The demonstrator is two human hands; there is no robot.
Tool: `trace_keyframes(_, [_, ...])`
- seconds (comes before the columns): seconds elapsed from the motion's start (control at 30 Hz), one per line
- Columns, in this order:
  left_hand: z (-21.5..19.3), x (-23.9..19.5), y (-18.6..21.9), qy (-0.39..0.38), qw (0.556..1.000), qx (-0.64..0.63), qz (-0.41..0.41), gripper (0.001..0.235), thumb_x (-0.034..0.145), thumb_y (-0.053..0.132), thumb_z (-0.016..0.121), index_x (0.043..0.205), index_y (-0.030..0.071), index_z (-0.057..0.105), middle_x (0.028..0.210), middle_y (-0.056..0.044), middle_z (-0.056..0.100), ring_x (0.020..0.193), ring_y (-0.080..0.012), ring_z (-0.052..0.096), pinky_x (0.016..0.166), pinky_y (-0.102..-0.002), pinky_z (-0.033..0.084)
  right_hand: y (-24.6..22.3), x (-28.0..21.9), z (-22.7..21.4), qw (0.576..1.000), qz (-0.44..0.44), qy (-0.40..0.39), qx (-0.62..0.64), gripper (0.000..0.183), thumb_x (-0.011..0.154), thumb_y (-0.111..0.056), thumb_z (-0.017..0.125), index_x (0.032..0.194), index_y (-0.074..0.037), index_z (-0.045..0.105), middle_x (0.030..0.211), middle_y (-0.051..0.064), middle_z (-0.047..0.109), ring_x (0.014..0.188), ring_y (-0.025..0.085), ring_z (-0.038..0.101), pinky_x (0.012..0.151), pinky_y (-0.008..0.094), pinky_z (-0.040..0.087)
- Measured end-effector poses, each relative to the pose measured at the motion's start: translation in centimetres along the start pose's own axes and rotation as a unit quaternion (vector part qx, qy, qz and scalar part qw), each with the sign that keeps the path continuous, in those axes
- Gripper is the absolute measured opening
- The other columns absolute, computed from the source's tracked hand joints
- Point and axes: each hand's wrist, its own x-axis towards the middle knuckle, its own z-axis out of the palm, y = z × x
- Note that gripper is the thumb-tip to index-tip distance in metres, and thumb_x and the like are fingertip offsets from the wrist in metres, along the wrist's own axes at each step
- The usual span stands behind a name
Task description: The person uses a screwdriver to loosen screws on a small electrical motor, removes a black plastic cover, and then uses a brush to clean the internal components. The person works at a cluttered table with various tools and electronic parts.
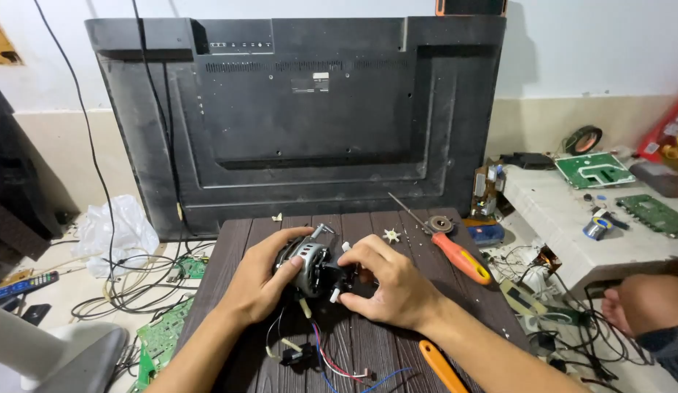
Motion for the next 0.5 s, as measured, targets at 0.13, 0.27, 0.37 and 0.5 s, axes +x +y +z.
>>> trace_keyframes(0.13, [-0.03, 0.09, 0.07, 0.000, 1.000, 0.001, 0.003, 0.052, 0.095, 0.043, 0.046, 0.132, 0.013, 0.065, 0.133, -0.008, 0.073, 0.123, -0.0262, 0.068, 0.103, -0.042, 0.047, -0.21, 0.22, -0.17, 1.000, -0.003, 0.000, -0.007, 0.045, 0.072, -0.014, 0.089, 0.109, -0.013, 0.063, 0.099, 0.005, 0.061, 0.068, 0.016, 0.060, 0.064, 0.027, 0.057])
trace_keyframes(0.27, [-0.11, 0.13, 0.19, 0.003, 1.000, 0.018, 0.006, 0.053, 0.094, 0.043, 0.047, 0.135, 0.013, 0.063, 0.135, -0.009, 0.071, 0.123, -0.0270, 0.067, 0.103, -0.042, 0.047, -0.16, 0.38, -0.20, 1.000, -0.006, -0.006, -0.014, 0.044, 0.071, -0.014, 0.085, 0.108, -0.013, 0.062, 0.099, 0.005, 0.061, 0.073, 0.018, 0.062, 0.066, 0.029, 0.055])
trace_keyframes(0.37, [0.09, 0.01, 0.09, -0.002, 1.000, 0.025, 0.000, 0.053, 0.095, 0.044, 0.046, 0.135, 0.013, 0.063, 0.135, -0.008, 0.071, 0.123, -0.0268, 0.067, 0.103, -0.042, 0.047, -0.10, 0.17, -0.18, 1.000, -0.015, -0.006, -0.009, 0.045, 0.071, -0.012, 0.086, 0.109, -0.012, 0.061, 0.100, 0.006, 0.061, 0.080, 0.020, 0.066, 0.073, 0.029, 0.058])
trace_keyframes(0.5, [0.10, -0.04, -0.02, 0.004, 1.000, 0.023, 0.014, 0.052, 0.095, 0.042, 0.047, 0.135, 0.012, 0.062, 0.135, -0.009, 0.071, 0.123, -0.0277, 0.067, 0.103, -0.041, 0.047, 0.06, 0.17, -0.24, 0.999, -0.039, -0.012, -0.015, 0.045, 0.073, -0.011, 0.085, 0.111, -0.010, 0.062, 0.104, 0.008, 0.061, 0.088, 0.023, 0.069, 0.077, 0.032, 0.060])
